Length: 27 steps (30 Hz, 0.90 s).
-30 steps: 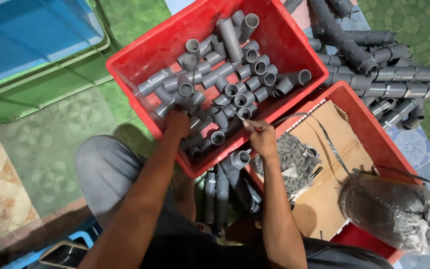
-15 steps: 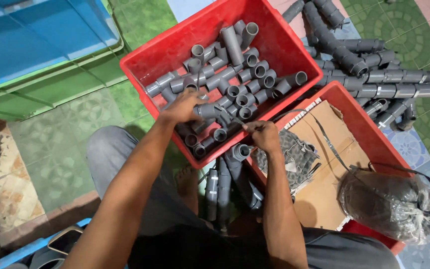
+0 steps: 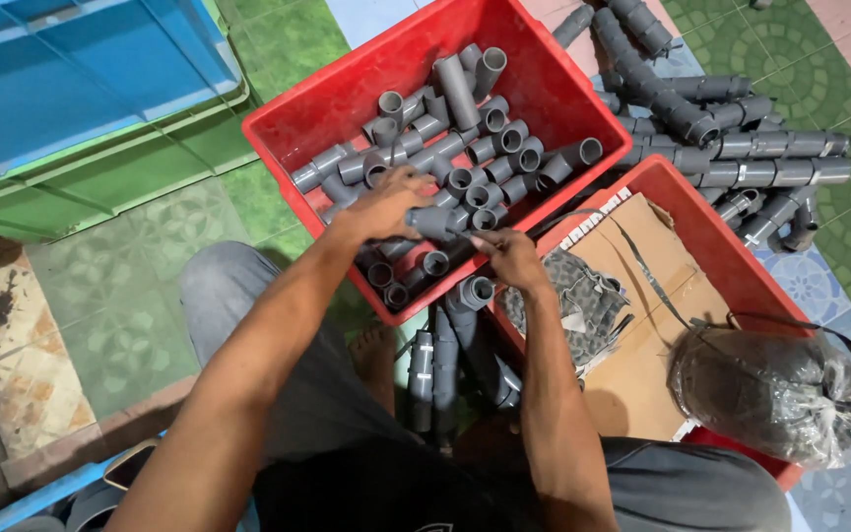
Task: Assembling PVC pipe fittings by hand, picking connectors from a bin and joining them to a larger pipe structure.
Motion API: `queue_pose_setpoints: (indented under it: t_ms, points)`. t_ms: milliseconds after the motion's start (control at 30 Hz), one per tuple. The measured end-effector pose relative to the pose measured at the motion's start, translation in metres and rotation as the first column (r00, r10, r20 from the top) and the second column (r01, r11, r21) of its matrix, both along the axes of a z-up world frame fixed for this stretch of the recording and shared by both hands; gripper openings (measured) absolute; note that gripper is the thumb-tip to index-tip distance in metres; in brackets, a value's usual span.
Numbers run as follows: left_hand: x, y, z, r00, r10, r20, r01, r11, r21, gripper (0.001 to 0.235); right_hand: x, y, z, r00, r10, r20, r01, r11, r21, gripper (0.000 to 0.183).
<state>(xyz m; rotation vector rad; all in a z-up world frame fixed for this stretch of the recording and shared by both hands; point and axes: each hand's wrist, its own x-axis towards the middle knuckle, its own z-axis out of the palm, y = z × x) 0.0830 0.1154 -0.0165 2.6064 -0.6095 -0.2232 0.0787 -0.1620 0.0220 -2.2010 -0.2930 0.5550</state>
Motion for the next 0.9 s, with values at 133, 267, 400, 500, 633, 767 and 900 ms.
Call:
queue_pose_setpoints:
  t_ms: [133, 267, 400, 500, 633, 767, 900]
  points:
    - [-0.003, -0.031, 0.028, 0.997, -0.081, 0.014, 0.081, 0.997, -0.011, 0.064, -0.01, 0.015, 0.035, 0.993, 0.017, -0.115, -0.015, 1.0, 0.019, 0.037]
    - [-0.008, -0.041, 0.041, 0.994, -0.103, -0.034, 0.101, 0.993, -0.055, 0.063, -0.002, 0.005, -0.004, 0.984, -0.065, -0.167, 0.056, 0.997, -0.061, 0.051]
    - [-0.01, -0.03, 0.053, 0.997, 0.046, -0.068, -0.039, 0.995, 0.097, 0.075, -0.014, 0.018, 0.028, 0.969, -0.171, -0.179, 0.176, 0.984, 0.012, 0.047]
    - [0.009, -0.018, -0.021, 0.966, 0.18, -0.187, -0.156, 0.979, 0.133, 0.045, -0.017, 0.01, 0.028, 0.964, -0.201, -0.172, 0.209, 0.978, 0.027, 0.044]
    - [-0.013, -0.014, 0.038, 0.945, 0.175, -0.277, -0.178, 0.984, 0.017, 0.022, -0.017, 0.008, 0.026, 0.959, -0.218, -0.18, 0.234, 0.969, 0.073, 0.042]
    - [-0.016, -0.018, 0.078, 0.981, 0.17, -0.096, -0.188, 0.954, -0.231, 0.018, -0.01, -0.02, 0.049, 0.93, 0.166, -0.326, -0.125, 0.982, 0.144, 0.043]
    - [-0.002, -0.042, 0.097, 0.98, 0.158, 0.125, -0.052, 0.796, -0.604, 0.012, -0.016, -0.009, 0.092, 0.94, 0.309, -0.144, -0.275, 0.936, 0.218, 0.081]
